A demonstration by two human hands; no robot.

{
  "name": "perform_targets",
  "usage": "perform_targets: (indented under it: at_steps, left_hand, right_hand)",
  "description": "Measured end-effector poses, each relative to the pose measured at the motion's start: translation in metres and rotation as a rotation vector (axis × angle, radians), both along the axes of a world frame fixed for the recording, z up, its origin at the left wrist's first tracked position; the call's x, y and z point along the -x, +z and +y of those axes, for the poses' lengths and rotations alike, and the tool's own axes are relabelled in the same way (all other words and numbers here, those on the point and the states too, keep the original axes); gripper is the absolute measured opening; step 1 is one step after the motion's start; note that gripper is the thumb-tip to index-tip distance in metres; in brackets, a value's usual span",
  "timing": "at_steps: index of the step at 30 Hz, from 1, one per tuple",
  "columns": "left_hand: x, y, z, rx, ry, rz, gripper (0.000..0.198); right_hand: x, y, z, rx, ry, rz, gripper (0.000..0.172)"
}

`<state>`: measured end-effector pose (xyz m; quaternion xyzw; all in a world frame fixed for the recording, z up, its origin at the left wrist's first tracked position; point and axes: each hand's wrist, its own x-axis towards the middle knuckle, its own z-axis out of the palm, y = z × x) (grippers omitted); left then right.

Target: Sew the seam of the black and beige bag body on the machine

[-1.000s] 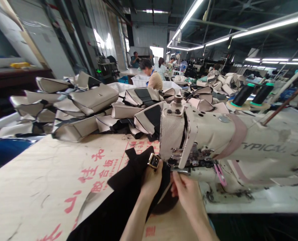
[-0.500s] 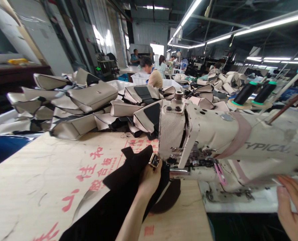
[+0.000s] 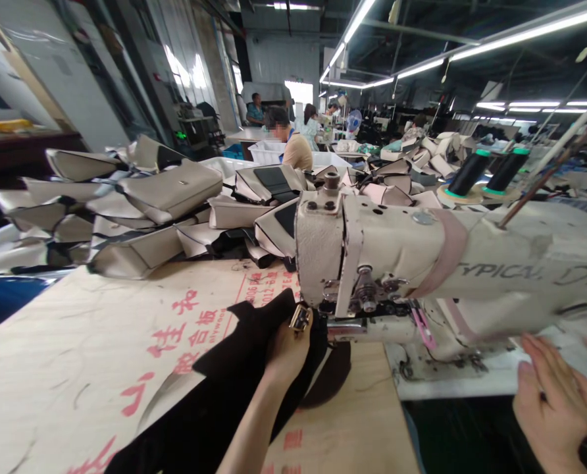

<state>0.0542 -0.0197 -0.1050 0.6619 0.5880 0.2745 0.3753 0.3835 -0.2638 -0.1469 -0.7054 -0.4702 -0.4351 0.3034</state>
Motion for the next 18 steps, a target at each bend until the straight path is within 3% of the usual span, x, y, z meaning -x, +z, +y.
perform_targets:
  at_steps: [3, 5, 18]
  left_hand:
    - [-0.001, -0.001, 0.001, 0.01, -0.013, 0.022, 0.034]
    - [-0.002, -0.001, 0.003, 0.011, -0.006, 0.034, 0.033]
    - [-0.011, 0.009, 0.025, -0.077, -0.064, -0.093, 0.024]
  right_hand:
    - [-0.001, 0.031, 0.003, 0.016, 0.031, 0.059, 0.031]
    - [0.002, 0.039, 0.004, 0.049, 0.029, 0.073, 0.032]
    - [0.005, 0.025, 0.008, 0.03, -0.01, 0.051, 0.039]
